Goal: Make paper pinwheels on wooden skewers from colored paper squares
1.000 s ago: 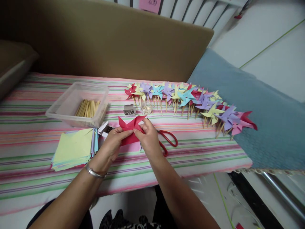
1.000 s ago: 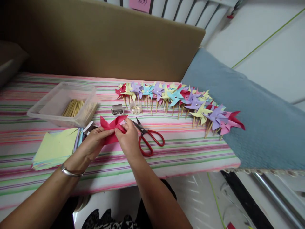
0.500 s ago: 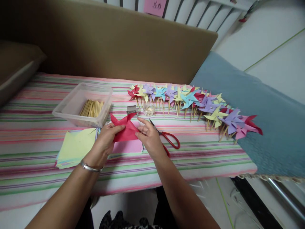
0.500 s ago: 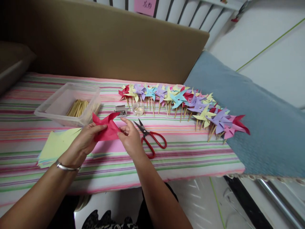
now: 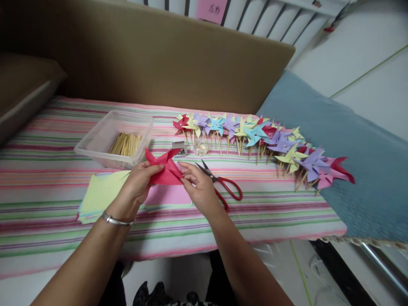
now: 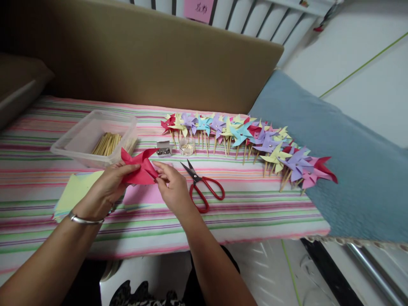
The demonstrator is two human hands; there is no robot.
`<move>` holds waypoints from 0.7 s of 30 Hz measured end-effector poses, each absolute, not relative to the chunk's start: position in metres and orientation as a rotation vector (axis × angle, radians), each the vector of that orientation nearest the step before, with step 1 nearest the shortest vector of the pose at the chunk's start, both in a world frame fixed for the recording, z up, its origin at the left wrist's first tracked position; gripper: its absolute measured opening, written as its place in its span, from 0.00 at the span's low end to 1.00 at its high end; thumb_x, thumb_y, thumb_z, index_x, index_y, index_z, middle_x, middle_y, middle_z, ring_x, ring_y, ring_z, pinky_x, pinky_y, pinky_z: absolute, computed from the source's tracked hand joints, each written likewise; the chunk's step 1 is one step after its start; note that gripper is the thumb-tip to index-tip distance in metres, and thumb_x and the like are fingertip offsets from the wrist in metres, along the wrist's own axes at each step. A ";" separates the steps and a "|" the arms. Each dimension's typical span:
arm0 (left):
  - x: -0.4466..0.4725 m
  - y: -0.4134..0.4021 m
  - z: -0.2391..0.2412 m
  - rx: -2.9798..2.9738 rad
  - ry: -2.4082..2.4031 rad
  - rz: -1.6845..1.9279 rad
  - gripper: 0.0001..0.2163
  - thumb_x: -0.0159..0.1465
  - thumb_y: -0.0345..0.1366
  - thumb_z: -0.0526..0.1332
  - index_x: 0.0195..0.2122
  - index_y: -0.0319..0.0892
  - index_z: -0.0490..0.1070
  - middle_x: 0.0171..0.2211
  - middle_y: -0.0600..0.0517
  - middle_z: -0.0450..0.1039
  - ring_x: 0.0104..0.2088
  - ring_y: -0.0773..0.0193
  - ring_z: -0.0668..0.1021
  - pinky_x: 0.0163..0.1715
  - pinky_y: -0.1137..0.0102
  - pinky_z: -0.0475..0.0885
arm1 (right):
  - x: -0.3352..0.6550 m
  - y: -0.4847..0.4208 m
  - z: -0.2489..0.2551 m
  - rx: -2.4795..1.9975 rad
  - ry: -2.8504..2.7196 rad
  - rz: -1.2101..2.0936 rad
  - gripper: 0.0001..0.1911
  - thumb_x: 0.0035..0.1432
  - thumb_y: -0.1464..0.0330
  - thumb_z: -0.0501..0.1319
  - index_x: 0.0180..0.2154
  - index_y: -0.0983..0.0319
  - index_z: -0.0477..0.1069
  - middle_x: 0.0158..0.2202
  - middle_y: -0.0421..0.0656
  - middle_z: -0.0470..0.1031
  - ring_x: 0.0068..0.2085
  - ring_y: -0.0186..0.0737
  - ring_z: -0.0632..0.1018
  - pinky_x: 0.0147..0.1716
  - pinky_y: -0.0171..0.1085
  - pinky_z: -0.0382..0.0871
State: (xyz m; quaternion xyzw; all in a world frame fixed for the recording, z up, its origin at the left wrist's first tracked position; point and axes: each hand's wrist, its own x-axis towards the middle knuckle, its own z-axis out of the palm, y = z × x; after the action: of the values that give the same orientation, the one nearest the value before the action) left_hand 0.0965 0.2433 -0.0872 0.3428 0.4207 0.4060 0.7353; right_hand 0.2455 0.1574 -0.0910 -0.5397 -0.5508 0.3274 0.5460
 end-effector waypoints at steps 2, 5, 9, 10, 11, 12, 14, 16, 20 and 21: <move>0.097 0.242 -0.085 0.753 0.929 0.894 0.10 0.39 0.30 0.71 0.23 0.37 0.74 0.21 0.52 0.75 0.21 0.69 0.73 0.25 0.76 0.68 | 0.247 0.155 -0.088 -1.330 -1.464 0.573 0.19 0.56 0.76 0.57 0.47 0.53 0.73 0.47 0.43 0.73 0.49 0.41 0.74 0.52 0.44 0.67; 0.099 0.240 -0.082 0.777 0.915 0.899 0.08 0.39 0.29 0.71 0.21 0.37 0.74 0.19 0.53 0.74 0.20 0.70 0.72 0.23 0.76 0.67 | 0.249 0.154 -0.085 -1.389 -1.553 0.421 0.10 0.56 0.73 0.60 0.37 0.54 0.77 0.54 0.44 0.69 0.56 0.44 0.69 0.56 0.47 0.61; 0.101 0.235 -0.079 0.804 0.906 0.863 0.08 0.41 0.31 0.71 0.22 0.37 0.75 0.20 0.52 0.75 0.21 0.68 0.74 0.24 0.75 0.68 | 0.249 0.155 -0.086 -1.394 -1.539 0.412 0.03 0.55 0.67 0.64 0.31 0.55 0.77 0.57 0.44 0.67 0.60 0.45 0.65 0.59 0.49 0.57; 0.102 0.233 -0.079 0.809 0.912 0.847 0.09 0.41 0.32 0.71 0.23 0.37 0.75 0.20 0.51 0.76 0.21 0.68 0.74 0.24 0.74 0.68 | 0.248 0.156 -0.086 -1.395 -1.522 0.422 0.03 0.55 0.67 0.64 0.31 0.55 0.77 0.57 0.44 0.67 0.60 0.45 0.64 0.59 0.50 0.55; 0.103 0.232 -0.079 0.815 0.918 0.830 0.09 0.41 0.32 0.71 0.23 0.36 0.75 0.21 0.50 0.76 0.21 0.67 0.75 0.25 0.74 0.69 | 0.248 0.157 -0.086 -1.401 -1.498 0.434 0.02 0.55 0.67 0.64 0.32 0.55 0.76 0.58 0.44 0.67 0.61 0.45 0.63 0.60 0.50 0.54; 0.104 0.230 -0.079 0.819 0.924 0.817 0.10 0.40 0.33 0.72 0.23 0.36 0.76 0.21 0.50 0.76 0.22 0.67 0.75 0.25 0.73 0.69 | 0.247 0.157 -0.087 -1.412 -1.471 0.447 0.02 0.54 0.67 0.64 0.32 0.56 0.76 0.58 0.45 0.66 0.61 0.45 0.63 0.60 0.50 0.53; 0.107 0.228 -0.080 0.819 0.938 0.805 0.10 0.40 0.33 0.72 0.23 0.35 0.76 0.21 0.49 0.76 0.22 0.67 0.75 0.27 0.72 0.70 | 0.246 0.158 -0.087 -1.444 -1.417 0.464 0.01 0.54 0.68 0.64 0.31 0.57 0.75 0.58 0.46 0.66 0.61 0.45 0.63 0.61 0.50 0.52; 0.110 0.226 -0.083 0.812 0.936 0.804 0.11 0.40 0.32 0.72 0.24 0.35 0.76 0.22 0.49 0.77 0.23 0.67 0.76 0.28 0.72 0.71 | 0.245 0.159 -0.087 -1.495 -1.374 0.458 0.01 0.53 0.68 0.65 0.29 0.58 0.75 0.59 0.47 0.66 0.62 0.46 0.62 0.61 0.50 0.50; 0.114 0.225 -0.087 0.818 0.922 0.794 0.10 0.40 0.32 0.72 0.24 0.37 0.77 0.22 0.50 0.77 0.23 0.68 0.75 0.27 0.74 0.69 | 0.243 0.159 -0.087 -1.589 -1.336 0.416 0.03 0.49 0.69 0.67 0.26 0.60 0.74 0.59 0.49 0.66 0.62 0.49 0.61 0.61 0.51 0.50; 0.115 0.225 -0.088 0.822 0.926 0.791 0.10 0.40 0.32 0.72 0.24 0.37 0.77 0.22 0.50 0.77 0.22 0.69 0.75 0.26 0.75 0.68 | 0.243 0.158 -0.087 -1.600 -1.338 0.409 0.04 0.49 0.69 0.67 0.26 0.60 0.74 0.58 0.48 0.66 0.62 0.49 0.60 0.61 0.51 0.50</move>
State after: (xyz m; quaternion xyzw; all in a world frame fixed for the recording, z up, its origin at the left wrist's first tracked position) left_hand 0.1146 0.2245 -0.0876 0.3750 0.4224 0.3609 0.7421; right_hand 0.2429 0.1585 -0.0872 -0.6577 -0.5500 0.1683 0.4864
